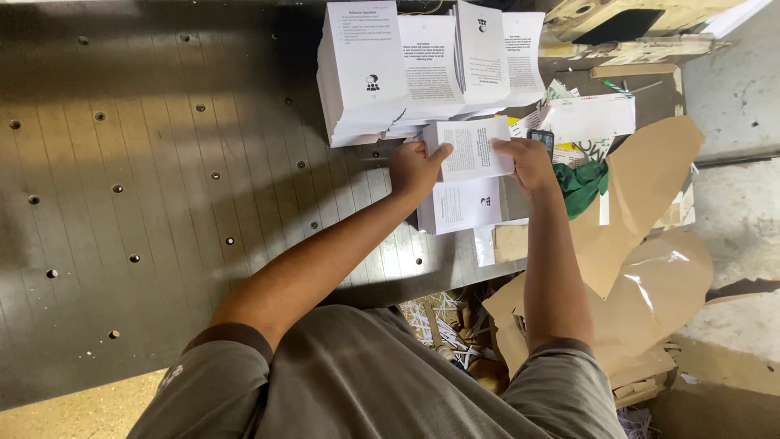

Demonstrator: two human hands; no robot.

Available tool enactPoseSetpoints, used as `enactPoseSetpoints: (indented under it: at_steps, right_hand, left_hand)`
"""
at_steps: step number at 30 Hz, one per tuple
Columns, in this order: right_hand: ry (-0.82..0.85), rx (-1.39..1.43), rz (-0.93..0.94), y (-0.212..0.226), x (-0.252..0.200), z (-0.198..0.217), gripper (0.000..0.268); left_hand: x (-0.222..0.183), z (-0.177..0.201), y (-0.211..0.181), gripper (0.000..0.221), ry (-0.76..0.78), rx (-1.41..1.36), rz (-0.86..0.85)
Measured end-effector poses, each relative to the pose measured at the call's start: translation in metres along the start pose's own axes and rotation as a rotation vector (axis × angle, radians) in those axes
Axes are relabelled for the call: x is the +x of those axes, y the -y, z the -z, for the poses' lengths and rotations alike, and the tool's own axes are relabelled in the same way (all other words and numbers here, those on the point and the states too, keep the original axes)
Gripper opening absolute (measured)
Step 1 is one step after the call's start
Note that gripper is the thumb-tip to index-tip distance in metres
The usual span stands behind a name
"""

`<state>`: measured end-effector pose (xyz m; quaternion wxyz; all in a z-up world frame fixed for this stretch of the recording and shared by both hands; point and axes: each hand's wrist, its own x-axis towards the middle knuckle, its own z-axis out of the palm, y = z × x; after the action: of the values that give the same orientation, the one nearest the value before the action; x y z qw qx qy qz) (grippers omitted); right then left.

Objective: The person is picking up small stacks of booklets, aligning the edges by tapping them on the table, and stacking them into larger piles.

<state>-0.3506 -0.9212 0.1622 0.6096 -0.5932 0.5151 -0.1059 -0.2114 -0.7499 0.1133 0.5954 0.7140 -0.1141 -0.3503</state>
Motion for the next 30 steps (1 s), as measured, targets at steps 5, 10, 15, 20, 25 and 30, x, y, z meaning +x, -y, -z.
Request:
enactPoseSetpoints:
  at_steps: [5,10,15,20,25,30]
  right_hand:
    - [-0.073,-0.246,-0.025,0.011,-0.015,-0.009,0.056]
    - [-0.078,-0.173,-0.124,0.068,-0.078,-0.050,0.086]
    - [0.250,-0.046,-0.088,0.103,-0.101,-0.079,0.119]
    - [0.469,-0.013,0.016,0.041,-0.034,-0.038,0.124]
    - [-0.489,-0.582,0.311,-0.095,0.054,0.070,0.082]
    - [-0.934,-0.349,0.909,-0.004,-0.089,-0.130,0.043]
  left_hand:
    - [0.012,-0.011,0.021,0.058,0.004,0.137,-0.039]
    - [-0.025,0.010,-0.046,0.138,0.274,-0.094,0.383]
    - [-0.025,-0.004,-0.054,0.144,0.312,-0.213,0.433]
    - [-0.023,0.004,-0.049,0.156,0.281,-0.185,0.435]
    - [-0.021,0.077,-0.006,0.135,0.247,-0.237,0.367]
    - [0.023,0.206,0.141,0.063,-0.110,-0.175,0.121]
